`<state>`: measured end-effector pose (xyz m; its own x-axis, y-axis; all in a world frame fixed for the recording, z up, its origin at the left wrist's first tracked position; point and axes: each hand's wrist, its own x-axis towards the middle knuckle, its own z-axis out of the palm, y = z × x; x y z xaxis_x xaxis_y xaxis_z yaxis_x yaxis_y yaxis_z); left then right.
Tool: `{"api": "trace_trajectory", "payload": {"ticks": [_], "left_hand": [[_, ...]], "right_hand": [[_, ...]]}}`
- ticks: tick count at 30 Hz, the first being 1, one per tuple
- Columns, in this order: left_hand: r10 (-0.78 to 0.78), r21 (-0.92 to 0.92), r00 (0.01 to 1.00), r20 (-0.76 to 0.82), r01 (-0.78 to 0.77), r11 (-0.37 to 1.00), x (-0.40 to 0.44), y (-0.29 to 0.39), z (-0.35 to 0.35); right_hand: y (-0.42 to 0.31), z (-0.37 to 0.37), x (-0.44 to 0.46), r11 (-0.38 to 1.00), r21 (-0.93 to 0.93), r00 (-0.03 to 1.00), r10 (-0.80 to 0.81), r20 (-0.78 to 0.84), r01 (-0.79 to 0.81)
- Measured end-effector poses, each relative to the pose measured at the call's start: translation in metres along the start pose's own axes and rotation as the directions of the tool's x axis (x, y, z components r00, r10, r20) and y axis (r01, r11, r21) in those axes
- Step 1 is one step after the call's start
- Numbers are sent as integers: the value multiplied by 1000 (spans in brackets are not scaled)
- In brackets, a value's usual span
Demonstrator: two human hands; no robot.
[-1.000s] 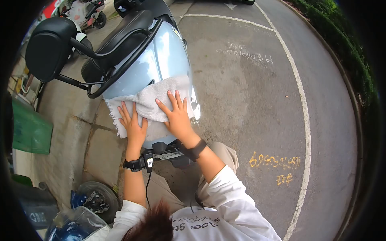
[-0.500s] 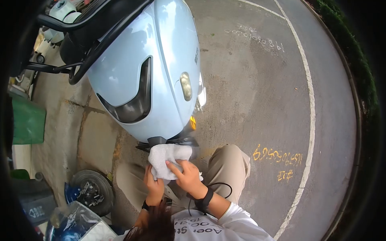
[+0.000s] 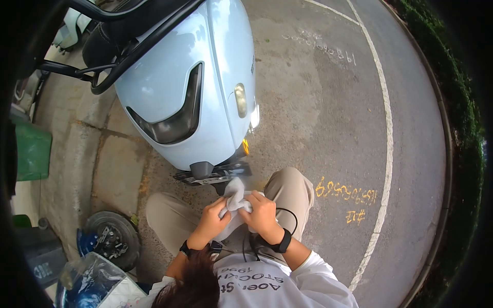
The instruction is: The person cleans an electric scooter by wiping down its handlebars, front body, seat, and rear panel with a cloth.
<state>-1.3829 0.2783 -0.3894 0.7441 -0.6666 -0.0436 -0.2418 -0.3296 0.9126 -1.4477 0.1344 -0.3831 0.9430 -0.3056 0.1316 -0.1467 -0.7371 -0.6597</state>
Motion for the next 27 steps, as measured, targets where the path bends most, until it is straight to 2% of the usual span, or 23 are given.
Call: {"api": "trace_trajectory", "payload": {"ticks": [1,2,3,4,5,6,7,9,11,12,13,15,16,17,18,21,23,25,27], "left_hand": [[-40,-124,995,93,52,991,-1,-3,6],[-38,-126,995,91,49,991,0,-6,13],[-81,-216,993,81,97,971,1,-9,21],[-123,-306,990,74,140,942,3,-14,28],[-119,-312,990,72,136,940,6,-20,32],[-44,-378,998,37,54,924,11,-25,36],[30,-443,1000,-9,-30,896,17,-29,39],[11,-512,989,150,68,856,31,-33,20],[61,-527,972,229,71,847,39,-41,1],[15,-555,954,298,160,816,40,-42,-8],[16,-557,958,287,153,816,41,-42,-17],[-76,-357,878,472,269,894,47,-38,-35],[-22,-372,903,428,198,907,45,-34,-40],[-17,-375,908,419,191,907,44,-32,-46],[-23,-382,908,419,200,902,41,-32,-53],[-63,-409,892,447,267,873,36,-34,-81],[-79,-275,916,394,200,940,36,-32,-101],[-114,-280,938,326,211,937,36,-32,-115],[-108,-224,976,191,150,963,36,-33,-120]], "right_hand": [[5,-3,-6,998,13,998,58,-5,-58],[15,-7,-9,998,-14,994,63,84,-62],[15,-5,-9,998,-18,995,61,84,-60],[15,-2,-8,967,235,994,83,75,-98],[14,1,-7,871,474,992,106,73,-128],[13,5,-4,886,454,987,21,162,-94],[7,7,2,891,444,986,17,167,-91],[-5,11,18,947,320,998,-10,63,-11],[0,12,33,947,322,995,-41,88,10],[0,12,38,950,309,987,-12,161,-39],[-1,12,45,952,294,973,15,229,-84],[-7,10,54,968,246,976,-13,219,-42],[-10,9,55,984,163,970,29,239,-69],[-10,10,54,992,77,964,74,256,-97],[-6,13,53,997,65,983,23,182,-35],[-8,12,54,999,-31,980,-2,199,8],[-6,12,54,999,-52,978,0,207,11],[-5,5,55,992,-102,961,-42,273,72],[0,-2,54,992,-106,959,-40,280,72]]}}
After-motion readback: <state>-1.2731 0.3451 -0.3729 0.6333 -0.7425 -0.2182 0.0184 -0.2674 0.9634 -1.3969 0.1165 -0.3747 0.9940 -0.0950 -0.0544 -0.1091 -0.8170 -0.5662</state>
